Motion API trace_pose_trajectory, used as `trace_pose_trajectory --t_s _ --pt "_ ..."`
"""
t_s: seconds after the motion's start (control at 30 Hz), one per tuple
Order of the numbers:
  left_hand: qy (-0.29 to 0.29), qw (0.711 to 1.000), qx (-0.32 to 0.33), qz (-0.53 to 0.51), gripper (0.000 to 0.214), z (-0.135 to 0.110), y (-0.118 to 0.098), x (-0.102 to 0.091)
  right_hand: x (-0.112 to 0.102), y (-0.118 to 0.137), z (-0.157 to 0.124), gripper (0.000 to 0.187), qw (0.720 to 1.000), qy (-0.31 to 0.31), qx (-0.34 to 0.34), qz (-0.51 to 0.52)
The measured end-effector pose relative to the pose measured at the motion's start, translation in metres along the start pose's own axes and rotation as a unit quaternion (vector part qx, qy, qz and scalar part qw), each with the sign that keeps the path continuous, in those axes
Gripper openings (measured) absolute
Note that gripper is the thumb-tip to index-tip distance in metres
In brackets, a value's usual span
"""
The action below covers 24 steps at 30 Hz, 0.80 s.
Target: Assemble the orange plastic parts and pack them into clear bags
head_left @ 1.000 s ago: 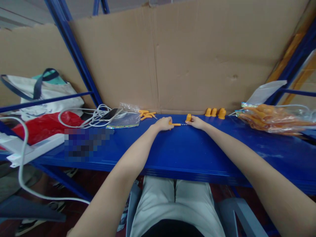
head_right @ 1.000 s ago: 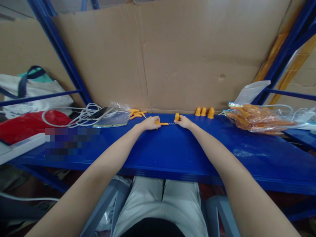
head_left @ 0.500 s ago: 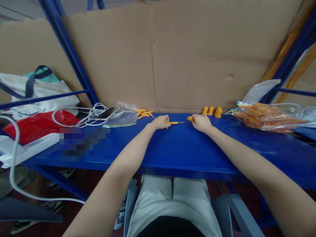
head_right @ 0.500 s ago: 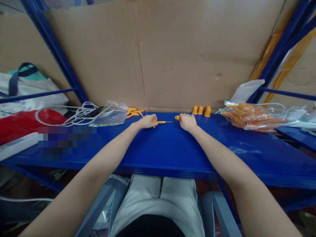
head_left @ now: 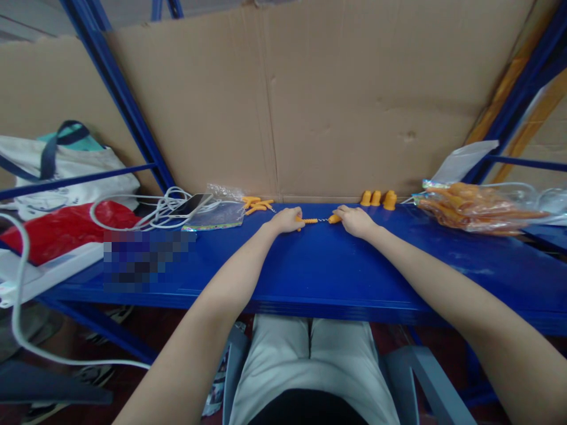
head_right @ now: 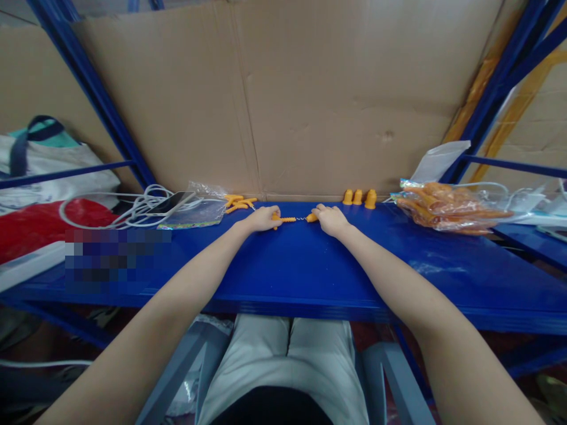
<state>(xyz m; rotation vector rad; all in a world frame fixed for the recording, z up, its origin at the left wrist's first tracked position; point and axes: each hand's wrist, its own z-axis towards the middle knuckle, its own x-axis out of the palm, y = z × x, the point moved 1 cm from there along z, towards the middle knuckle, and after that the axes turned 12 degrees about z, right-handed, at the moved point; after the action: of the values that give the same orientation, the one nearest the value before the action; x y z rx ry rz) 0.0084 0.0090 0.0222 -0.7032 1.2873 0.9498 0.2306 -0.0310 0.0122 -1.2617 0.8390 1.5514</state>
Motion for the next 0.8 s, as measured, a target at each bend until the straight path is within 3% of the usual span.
trace_pose_trajectory --t_s 0.17,0.4,0.5,0.63,0.8 --pt "0.002 1.000 -0.007 0.008 0.023 0.000 -0.001 0.000 -0.002 0.006 -0.002 0.047 1.000 0.003 0.000 -0.009" --pt "0.002 1.000 -0.002 0.006 0.021 0.000 -0.001 0.000 -0.009 0.020 -0.004 0.043 0.994 0.004 0.106 -0.039" --pt "-0.004 1.000 0.004 0.001 0.021 0.000 0.000 0.000 -0.006 0.016 -0.002 0.044 0.998 0.007 0.066 -0.017" --pt "-0.022 1.000 0.008 -0.019 0.022 0.000 -0.002 0.002 0.009 0.002 0.003 0.048 0.994 -0.012 -0.038 0.107" --pt "-0.047 0.997 0.014 -0.062 0.022 0.000 -0.004 0.004 0.031 -0.007 0.012 0.056 0.943 -0.111 -0.091 0.301"
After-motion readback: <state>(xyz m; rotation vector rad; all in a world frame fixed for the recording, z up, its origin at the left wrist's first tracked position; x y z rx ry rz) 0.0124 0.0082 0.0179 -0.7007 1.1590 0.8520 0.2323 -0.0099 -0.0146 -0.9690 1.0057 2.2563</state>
